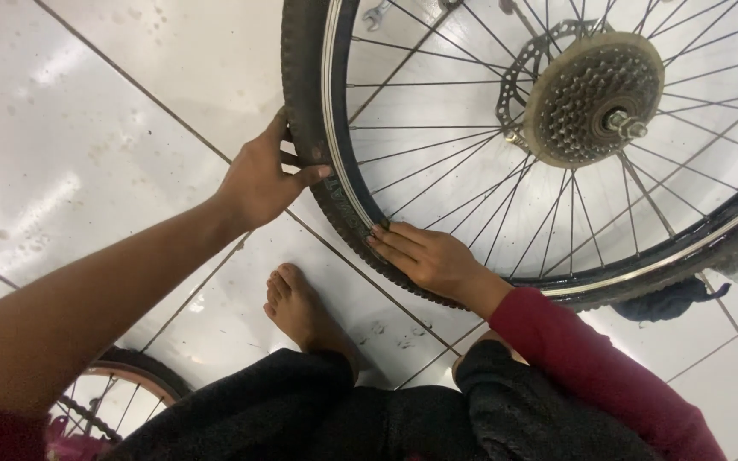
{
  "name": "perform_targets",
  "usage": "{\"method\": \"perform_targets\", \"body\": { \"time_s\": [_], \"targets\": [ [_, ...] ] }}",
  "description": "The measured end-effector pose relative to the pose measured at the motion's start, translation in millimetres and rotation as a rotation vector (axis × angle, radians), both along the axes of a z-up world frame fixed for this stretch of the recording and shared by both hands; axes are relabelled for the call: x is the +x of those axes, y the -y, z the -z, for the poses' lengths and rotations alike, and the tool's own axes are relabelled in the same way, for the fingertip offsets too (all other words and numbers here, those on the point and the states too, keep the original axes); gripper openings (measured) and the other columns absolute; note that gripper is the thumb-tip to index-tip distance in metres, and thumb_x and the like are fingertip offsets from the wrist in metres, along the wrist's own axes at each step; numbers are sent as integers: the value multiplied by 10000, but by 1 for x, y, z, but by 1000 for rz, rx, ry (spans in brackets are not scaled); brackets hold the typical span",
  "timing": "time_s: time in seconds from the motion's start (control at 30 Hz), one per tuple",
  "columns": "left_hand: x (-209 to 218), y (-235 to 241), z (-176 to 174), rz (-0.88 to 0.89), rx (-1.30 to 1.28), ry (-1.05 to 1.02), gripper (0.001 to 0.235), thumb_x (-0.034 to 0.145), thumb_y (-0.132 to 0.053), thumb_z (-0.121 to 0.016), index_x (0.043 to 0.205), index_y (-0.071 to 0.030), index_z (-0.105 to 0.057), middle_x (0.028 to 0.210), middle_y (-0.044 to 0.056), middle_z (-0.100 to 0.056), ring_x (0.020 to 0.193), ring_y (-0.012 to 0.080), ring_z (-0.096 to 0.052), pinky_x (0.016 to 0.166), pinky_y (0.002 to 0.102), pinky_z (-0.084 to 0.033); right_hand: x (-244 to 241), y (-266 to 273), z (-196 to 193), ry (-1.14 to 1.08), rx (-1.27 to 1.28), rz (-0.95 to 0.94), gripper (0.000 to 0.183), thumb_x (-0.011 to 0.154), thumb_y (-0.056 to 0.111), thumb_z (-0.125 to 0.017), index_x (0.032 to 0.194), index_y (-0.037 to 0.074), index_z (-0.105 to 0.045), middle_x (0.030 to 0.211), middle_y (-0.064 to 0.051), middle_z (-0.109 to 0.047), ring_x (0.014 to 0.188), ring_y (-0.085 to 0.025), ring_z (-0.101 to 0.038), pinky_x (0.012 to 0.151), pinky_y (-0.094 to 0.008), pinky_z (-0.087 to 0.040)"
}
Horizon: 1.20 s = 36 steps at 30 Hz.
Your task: The person sits on the floor and cleans a bicycle wheel using a dark cloth and a small brush. They wipe the hub, spokes, and rim, then dip the brush into a container of liquid to scrub the rim and tire sidewall.
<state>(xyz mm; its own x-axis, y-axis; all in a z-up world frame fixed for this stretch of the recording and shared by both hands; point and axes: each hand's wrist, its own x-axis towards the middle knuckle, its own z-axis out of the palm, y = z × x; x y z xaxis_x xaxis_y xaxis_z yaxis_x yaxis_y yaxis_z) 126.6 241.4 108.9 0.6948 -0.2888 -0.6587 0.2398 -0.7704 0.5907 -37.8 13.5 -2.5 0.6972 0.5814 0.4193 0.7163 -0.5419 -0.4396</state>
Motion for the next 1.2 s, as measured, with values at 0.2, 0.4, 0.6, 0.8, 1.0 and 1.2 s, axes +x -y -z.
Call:
{"method": "perform_targets", "body": {
  "time_s": [0.2, 0.4, 0.6, 0.8, 1.0, 1.2],
  "targets": [
    [3, -4, -5, -43, -66, -51, 861, 969, -280, -697, 1550, 117, -200, 1396, 256, -549, 1216, 395, -642, 1006, 491, -584, 64, -30, -25, 71, 50, 55, 161, 998, 32, -676, 1138, 2, -750, 1096, -159, -745, 1038, -277, -716, 854, -310, -629],
    [2, -8, -4, -28, -95, -40, 821, 1003, -269, -651, 1548, 125, -180, 1416, 258, -521, 1208, 387, -647, 1013, 479, -598, 114, -36, -37, 67, 28, 88, 141, 964, -8, -724, 1100, 1, -759, 1054, -146, -743, 1013, -276, -718, 737, -282, -635],
    [2, -19, 13, -88, -189, -5, 986, 900, -361, -786, 1582, 53, -207, 1312, 199, -599, 1160, 364, -669, 971, 422, -614, 193, -8, -82, -233, 335, 320, 126, 1009, 70, -738, 1130, 63, -771, 1031, -107, -762, 982, -315, -718, 795, -402, -602],
    [36, -14, 18, -125, -291, -213, 974, 840, -672, -433, 1630, -264, -35, 1625, 75, -428, 1456, 276, -453, 1157, 431, -394, 228, 34, -142, -292, 18, 358, 260, 1072, 29, -732, 1291, -108, -709, 1224, -232, -732, 1091, -364, -682, 1009, -456, -509],
    [83, 20, 34, -340, -694, -41, 903, 936, -548, -538, 1614, -138, -105, 1648, 143, -351, 1507, 287, -385, 1229, 429, -349, 257, 42, -141, -309, -19, 466, 280, 1051, 26, -676, 1304, -95, -680, 1161, -238, -729, 1028, -394, -664, 927, -473, -511],
    [112, 29, 48, -316, -806, -64, 751, 904, -391, -672, 1526, -80, -387, 1498, 108, -547, 1394, 255, -517, 1187, 382, -394, 294, 24, -74, -38, 251, 829, 279, 1058, -17, -657, 1336, -12, -654, 1324, -248, -674, 1312, -392, -595, 1167, -472, -437]
  ]
}}
